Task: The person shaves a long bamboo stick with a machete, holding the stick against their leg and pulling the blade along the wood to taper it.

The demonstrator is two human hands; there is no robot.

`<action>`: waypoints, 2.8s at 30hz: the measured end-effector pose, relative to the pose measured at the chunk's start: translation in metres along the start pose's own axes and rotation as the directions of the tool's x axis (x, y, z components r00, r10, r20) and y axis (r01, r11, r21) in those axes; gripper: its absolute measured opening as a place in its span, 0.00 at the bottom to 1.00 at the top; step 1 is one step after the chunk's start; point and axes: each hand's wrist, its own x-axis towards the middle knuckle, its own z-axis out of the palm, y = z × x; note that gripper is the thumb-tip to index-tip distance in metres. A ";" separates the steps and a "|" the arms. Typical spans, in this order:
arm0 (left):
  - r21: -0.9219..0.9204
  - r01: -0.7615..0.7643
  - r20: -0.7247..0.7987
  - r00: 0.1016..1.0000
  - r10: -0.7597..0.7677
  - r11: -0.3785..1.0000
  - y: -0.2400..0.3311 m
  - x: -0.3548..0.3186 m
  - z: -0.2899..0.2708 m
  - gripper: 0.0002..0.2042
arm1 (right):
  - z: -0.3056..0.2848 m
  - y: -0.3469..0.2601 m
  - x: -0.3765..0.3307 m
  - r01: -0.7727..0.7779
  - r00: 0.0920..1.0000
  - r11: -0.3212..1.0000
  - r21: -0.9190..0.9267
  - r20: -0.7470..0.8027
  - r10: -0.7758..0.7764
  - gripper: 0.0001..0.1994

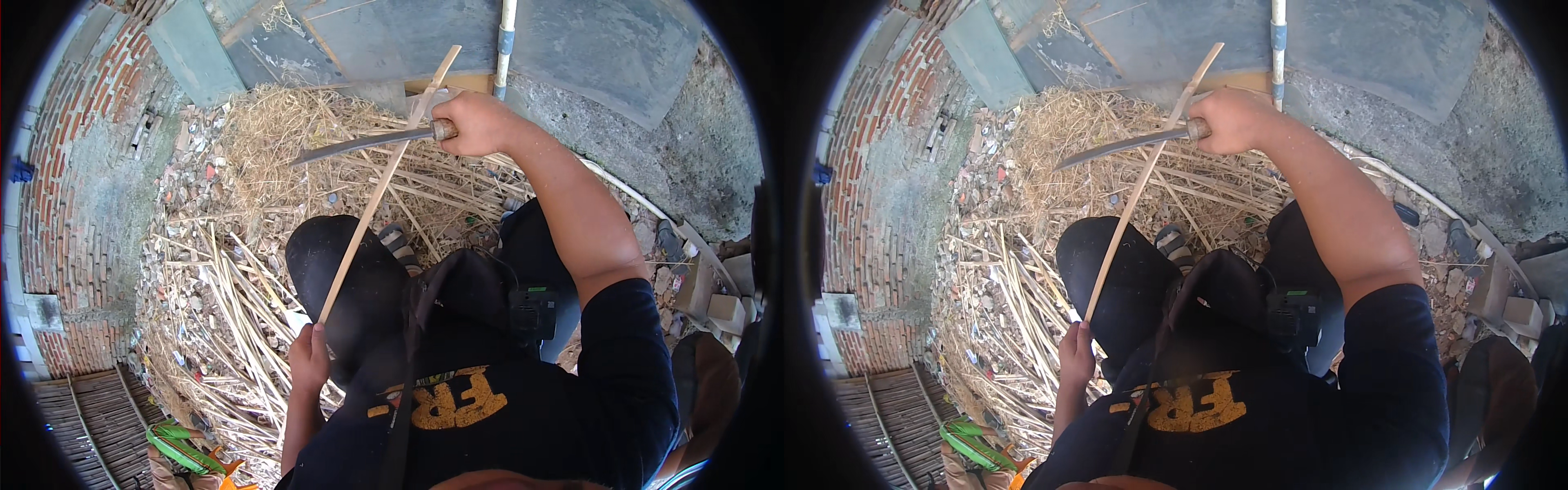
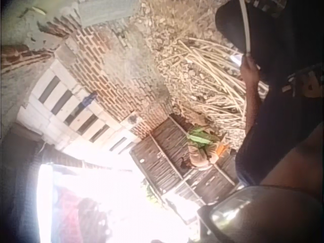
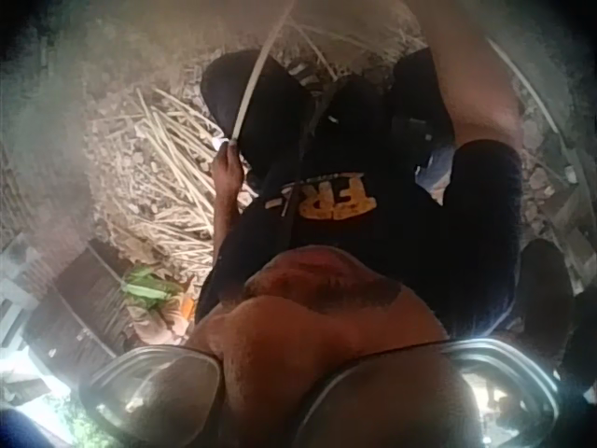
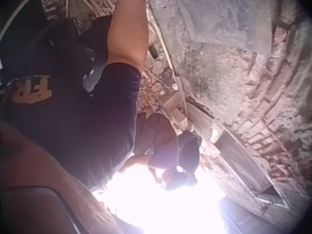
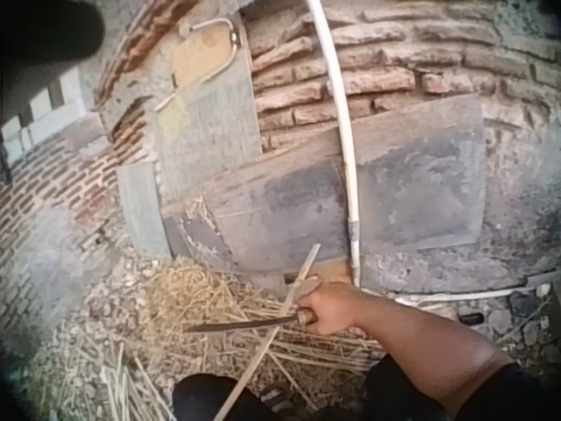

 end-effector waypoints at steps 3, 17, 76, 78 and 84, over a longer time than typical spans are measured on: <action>0.177 -0.050 -0.060 0.996 0.062 0.983 0.000 0.000 0.003 0.22 | 0.001 -0.006 0.001 0.053 0.999 0.998 -0.030 0.012 -0.052 0.15; 0.067 -0.100 0.067 0.993 0.096 0.993 -0.023 0.013 -0.001 0.26 | 0.006 0.004 0.006 -0.013 0.999 0.999 0.037 -0.043 0.014 0.14; 0.349 -0.131 -0.116 0.976 0.182 0.928 -0.023 0.015 0.010 0.24 | 0.006 0.064 0.016 -0.359 0.929 0.904 0.232 -0.006 0.371 0.18; 0.308 -0.151 -0.119 0.973 0.196 0.939 -0.023 0.011 0.011 0.24 | 0.009 0.052 0.017 -0.255 0.962 0.948 0.193 -0.045 0.268 0.16; 0.260 -0.183 -0.130 0.966 0.222 0.948 -0.023 0.016 0.014 0.24 | 0.001 0.031 0.012 -0.123 0.992 0.992 0.037 -0.024 0.124 0.15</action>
